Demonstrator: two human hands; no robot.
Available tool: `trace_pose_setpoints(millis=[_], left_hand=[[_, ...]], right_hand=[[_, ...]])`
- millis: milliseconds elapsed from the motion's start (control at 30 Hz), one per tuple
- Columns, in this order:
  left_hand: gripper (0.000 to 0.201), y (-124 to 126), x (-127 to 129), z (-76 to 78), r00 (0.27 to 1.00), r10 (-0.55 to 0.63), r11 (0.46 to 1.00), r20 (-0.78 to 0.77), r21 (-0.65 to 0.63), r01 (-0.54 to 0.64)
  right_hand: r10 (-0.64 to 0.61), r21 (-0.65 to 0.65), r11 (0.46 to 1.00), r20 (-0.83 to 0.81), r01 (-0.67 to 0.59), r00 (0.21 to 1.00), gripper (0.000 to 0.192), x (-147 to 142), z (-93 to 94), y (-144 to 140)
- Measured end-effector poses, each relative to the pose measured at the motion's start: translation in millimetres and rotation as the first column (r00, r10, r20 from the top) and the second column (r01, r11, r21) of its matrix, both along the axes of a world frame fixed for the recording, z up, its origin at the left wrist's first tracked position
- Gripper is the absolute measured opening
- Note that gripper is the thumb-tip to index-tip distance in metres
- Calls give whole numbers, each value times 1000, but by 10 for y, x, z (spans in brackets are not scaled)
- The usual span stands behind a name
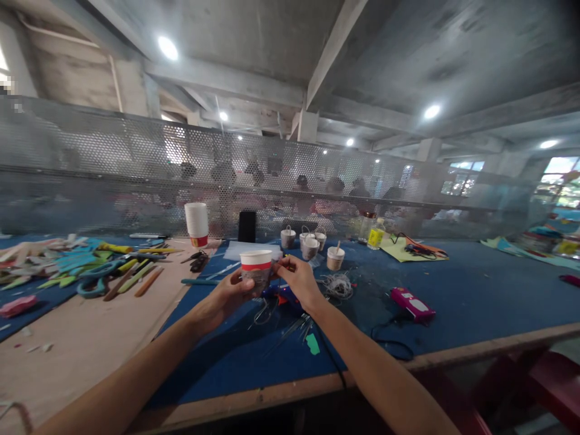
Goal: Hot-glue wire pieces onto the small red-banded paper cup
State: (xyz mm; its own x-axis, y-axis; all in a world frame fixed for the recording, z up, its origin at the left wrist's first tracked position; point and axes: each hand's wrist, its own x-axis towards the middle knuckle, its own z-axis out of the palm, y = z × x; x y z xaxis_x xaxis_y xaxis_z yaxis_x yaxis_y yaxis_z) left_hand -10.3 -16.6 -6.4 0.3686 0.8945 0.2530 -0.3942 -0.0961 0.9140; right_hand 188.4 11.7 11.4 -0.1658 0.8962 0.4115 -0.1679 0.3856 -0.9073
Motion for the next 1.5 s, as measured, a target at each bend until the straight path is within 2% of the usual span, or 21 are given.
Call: trace_pose_setpoints(millis=[633,1300,1500], left_hand=[[40,32,-33,-40,1000,-24,1000,10,-15,24],[41,13,-40,-7,994,-96,994,51,-45,99],[37,-18,-3,49,996,-72,994,58,-73,76]], right_hand=[[49,-39,998,-33,-51,998,27,11,29,-10],[89,-143,984,-130,-108,987,26,-6,42,-21],[73,-144,985,-152,-95,986,25,-18,-3,3]])
